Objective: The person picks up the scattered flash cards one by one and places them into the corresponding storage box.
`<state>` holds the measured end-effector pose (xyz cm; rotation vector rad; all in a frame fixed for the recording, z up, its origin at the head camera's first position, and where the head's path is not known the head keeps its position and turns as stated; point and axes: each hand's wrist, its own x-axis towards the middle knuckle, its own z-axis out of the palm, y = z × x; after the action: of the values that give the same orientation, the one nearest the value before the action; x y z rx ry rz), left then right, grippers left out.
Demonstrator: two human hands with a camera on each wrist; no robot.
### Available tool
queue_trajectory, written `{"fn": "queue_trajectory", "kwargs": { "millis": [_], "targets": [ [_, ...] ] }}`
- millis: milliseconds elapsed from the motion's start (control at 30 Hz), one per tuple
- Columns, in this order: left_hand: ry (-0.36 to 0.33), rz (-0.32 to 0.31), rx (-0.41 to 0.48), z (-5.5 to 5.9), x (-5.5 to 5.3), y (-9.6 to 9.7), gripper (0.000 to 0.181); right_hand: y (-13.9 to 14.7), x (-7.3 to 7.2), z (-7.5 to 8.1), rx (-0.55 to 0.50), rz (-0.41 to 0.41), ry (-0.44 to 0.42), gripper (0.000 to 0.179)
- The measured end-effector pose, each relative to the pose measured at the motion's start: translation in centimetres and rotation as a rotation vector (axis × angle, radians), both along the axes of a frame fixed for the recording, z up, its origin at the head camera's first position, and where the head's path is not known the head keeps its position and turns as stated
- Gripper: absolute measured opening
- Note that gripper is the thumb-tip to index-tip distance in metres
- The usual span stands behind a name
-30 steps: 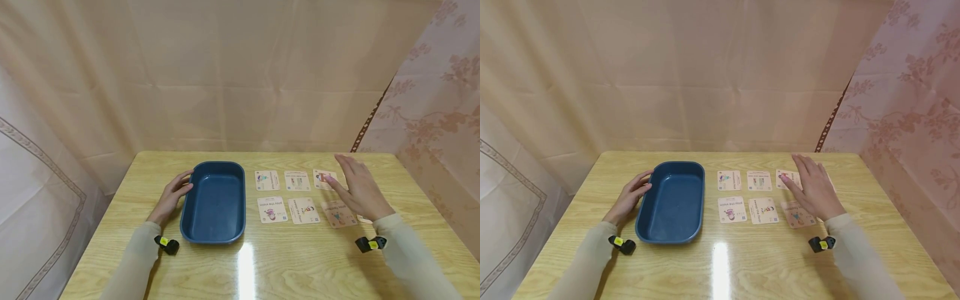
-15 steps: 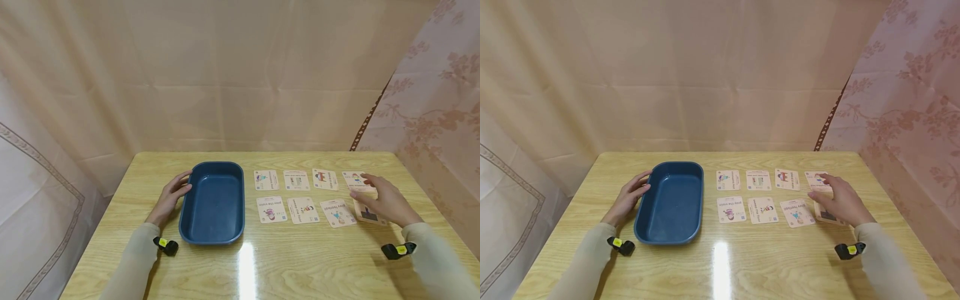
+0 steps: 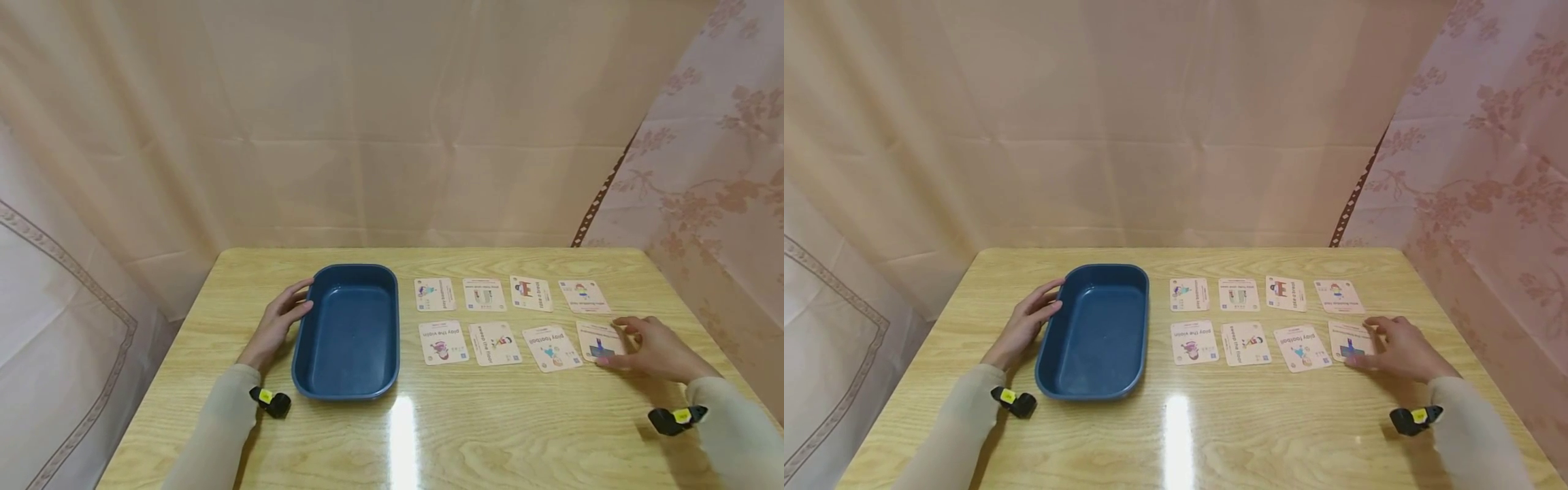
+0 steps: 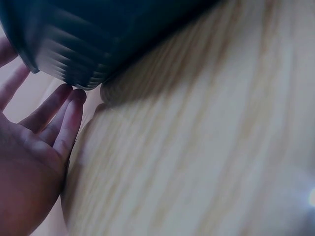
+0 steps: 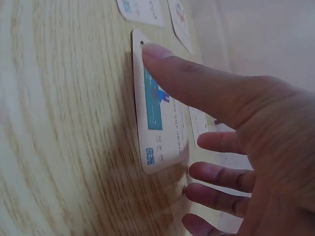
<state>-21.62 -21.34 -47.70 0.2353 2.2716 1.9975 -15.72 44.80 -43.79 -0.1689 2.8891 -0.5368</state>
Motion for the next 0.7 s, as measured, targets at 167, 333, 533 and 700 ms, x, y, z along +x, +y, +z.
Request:
{"fn": "queue_trajectory", "kwargs": {
  "millis": [167, 333, 533, 700],
  "targets": [
    [0.003, -0.004, -0.002, 0.01, 0.05, 0.05, 0.054, 0.56, -0.05, -0.51, 0.025, 0.007, 0.007, 0.092],
    [0.009, -0.005, -0.001, 0.19, 0.14, 0.1, 0.053, 0.77, -0.27, -0.71, 0.032, -0.007, 0.007, 0.09],
    [0.008, -0.003, -0.007, 0.23, 0.14, 0.13, 0.053, 0.74, -0.65, -0.63, 0.035, -0.038, -0.008, 0.088],
    [0.008, -0.001, -0.002, 0.23, 0.15, 0.12, 0.053, 0.77, -0.73, -0.52, 0.049, -0.072, -0.024, 0.088]
  ]
}}
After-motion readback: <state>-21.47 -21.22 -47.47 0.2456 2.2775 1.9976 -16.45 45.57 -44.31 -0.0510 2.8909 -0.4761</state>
